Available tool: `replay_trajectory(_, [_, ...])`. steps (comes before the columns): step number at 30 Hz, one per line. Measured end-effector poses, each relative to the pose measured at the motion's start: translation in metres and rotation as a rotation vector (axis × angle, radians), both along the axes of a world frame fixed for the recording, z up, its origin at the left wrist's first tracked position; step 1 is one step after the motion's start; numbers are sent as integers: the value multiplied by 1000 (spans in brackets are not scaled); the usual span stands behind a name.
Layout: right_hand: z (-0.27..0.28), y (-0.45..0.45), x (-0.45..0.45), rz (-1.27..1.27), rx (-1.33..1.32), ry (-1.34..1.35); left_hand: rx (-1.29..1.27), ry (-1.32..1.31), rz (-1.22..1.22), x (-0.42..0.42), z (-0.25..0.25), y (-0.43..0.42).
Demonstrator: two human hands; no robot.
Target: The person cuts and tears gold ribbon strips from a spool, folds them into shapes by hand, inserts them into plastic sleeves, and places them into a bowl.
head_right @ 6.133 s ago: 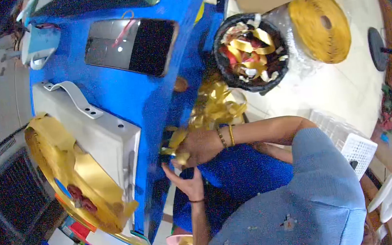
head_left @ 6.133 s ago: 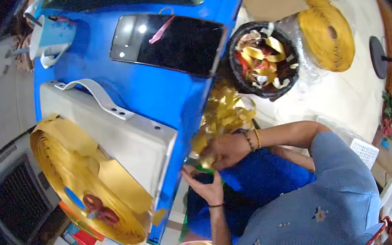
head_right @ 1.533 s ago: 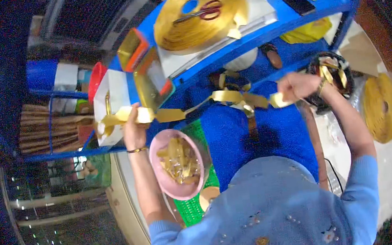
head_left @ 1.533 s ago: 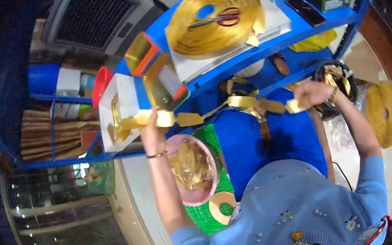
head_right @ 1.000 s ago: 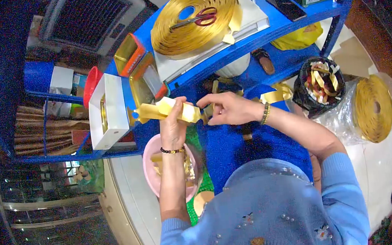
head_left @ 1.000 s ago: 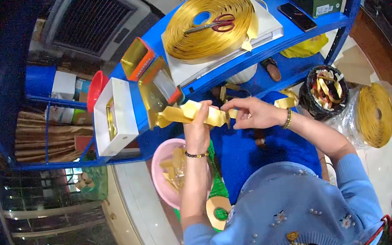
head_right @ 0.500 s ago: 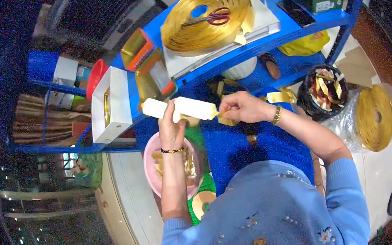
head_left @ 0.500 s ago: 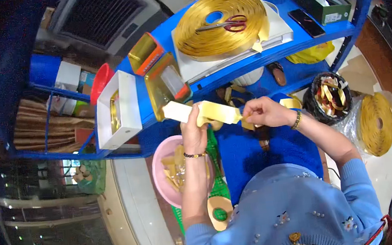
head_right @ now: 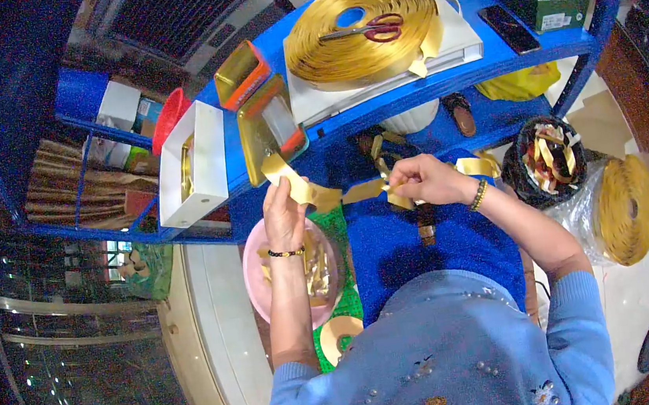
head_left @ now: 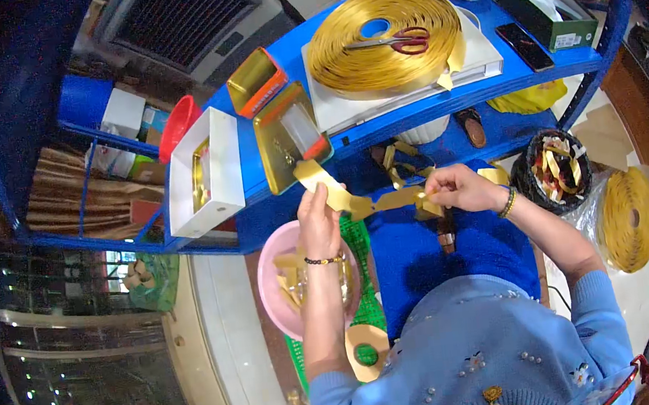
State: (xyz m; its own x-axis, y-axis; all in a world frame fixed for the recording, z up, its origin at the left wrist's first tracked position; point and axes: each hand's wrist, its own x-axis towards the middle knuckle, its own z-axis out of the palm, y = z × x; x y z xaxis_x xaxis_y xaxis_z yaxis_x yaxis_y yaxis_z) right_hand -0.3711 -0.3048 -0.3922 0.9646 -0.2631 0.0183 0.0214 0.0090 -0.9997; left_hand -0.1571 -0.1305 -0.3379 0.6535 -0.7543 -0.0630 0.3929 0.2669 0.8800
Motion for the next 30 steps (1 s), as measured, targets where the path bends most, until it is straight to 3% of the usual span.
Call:
replay_trajectory(6, [-11,-1,0,-10,-162,7,67,-84,-32,-5,-4,0])
replay_trajectory(12, [-14,1,0,-25,-73,33,75,-107,-2,-12,-1,0])
replay_trajectory(15, [-16,0,2,-38,-225,60,57,-55,-2,-10,-3,-1])
replay_trajectory(18, [3,17,5,-373,-646,-120,76,-10,12,-7,-12,-2])
replay_trajectory(19, [-1,19,10,-398,-677,-148,84,6,20,-11,-12,-6])
replay_trajectory(24, [32,43,18,-376,-443,-150,137,12,-30,-27,-19,-23])
replay_trajectory(26, [36,46,18,-367,-510,-162,168,23,-31,-37,-18,-29])
replay_trajectory(29, [34,45,17,-272,-473,67,173,36,-25,-48,-19,-39])
replay_trajectory(30, [25,44,18,-256,-344,59,181,32,-26,-52,-17,-42])
